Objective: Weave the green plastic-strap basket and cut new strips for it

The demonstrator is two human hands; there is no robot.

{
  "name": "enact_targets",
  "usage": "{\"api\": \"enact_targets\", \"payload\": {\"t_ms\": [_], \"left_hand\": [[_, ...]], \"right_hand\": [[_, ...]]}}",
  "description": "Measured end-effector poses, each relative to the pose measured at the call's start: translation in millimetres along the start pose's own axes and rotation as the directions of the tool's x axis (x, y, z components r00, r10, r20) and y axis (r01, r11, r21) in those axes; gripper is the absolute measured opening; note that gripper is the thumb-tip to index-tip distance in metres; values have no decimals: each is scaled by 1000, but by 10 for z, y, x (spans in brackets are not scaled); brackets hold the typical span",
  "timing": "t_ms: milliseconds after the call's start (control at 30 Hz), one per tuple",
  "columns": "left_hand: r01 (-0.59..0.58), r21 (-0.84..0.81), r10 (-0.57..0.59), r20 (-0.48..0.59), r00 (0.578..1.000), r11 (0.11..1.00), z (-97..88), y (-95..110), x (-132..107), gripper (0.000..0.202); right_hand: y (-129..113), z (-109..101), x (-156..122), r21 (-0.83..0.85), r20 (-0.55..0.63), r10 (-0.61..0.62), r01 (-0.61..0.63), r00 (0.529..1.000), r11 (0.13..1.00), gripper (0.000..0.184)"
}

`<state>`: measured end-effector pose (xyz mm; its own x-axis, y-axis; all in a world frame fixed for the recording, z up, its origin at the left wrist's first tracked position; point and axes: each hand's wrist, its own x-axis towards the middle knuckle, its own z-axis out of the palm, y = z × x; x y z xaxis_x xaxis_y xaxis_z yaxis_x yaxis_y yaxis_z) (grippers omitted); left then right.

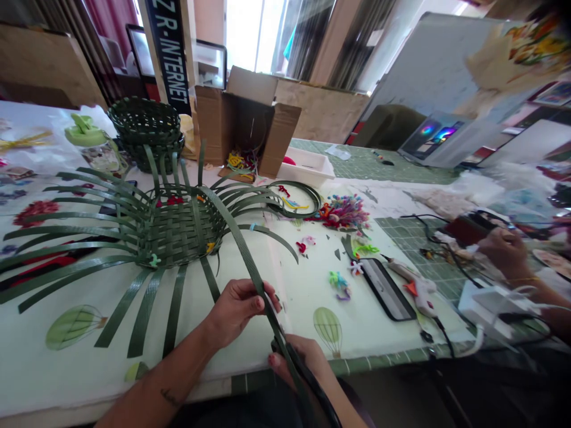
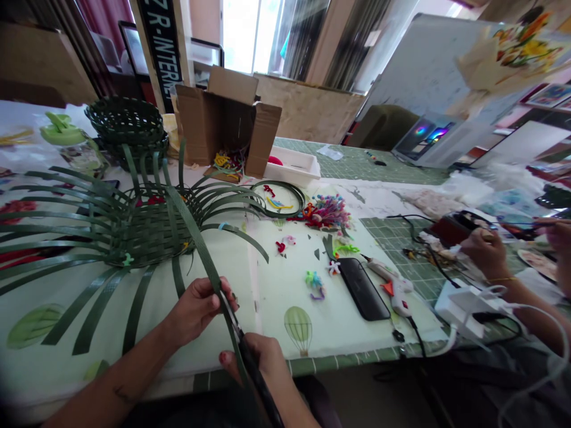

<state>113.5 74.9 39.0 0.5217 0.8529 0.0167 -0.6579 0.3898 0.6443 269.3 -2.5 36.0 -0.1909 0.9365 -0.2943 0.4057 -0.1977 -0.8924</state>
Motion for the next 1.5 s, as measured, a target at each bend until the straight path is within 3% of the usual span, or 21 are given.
{"api": "enact_targets", "payload": {"t_ms": [267, 567, 800, 1000, 1133, 1333, 1500], "left_hand": [[14, 45, -12, -27, 1000, 999, -13, -25, -7, 26], [37, 118, -38, 3, 999, 992, 9, -80, 1, 26], [52, 120, -51, -11, 999, 991, 6, -73, -11, 28], [66, 130, -66, -11, 998, 989, 4, -84, -5, 29], [44, 115, -49, 45, 998, 992, -17, -11, 14, 30], [-11, 39, 14, -78, 997, 999, -43, 152, 22, 24], [-28, 29, 31, -93, 995, 999, -51, 124, -1, 25]], "right_hand": [[-46, 3, -59, 77, -6, 81, -80, 997, 994, 56], [2, -3, 17, -17, -27, -23, 23, 999, 1000, 51], [6, 0, 43, -28, -31, 15, -16, 999, 999, 52], [-16, 27, 3, 41, -47, 17, -15, 999, 999, 56], [-34, -9, -27, 100, 11, 42, -43, 999, 994, 57], [79, -58, -83, 20, 69, -35, 34, 997, 999, 58], [78, -22, -83, 31, 51, -37, 35, 998, 999, 57]]}}
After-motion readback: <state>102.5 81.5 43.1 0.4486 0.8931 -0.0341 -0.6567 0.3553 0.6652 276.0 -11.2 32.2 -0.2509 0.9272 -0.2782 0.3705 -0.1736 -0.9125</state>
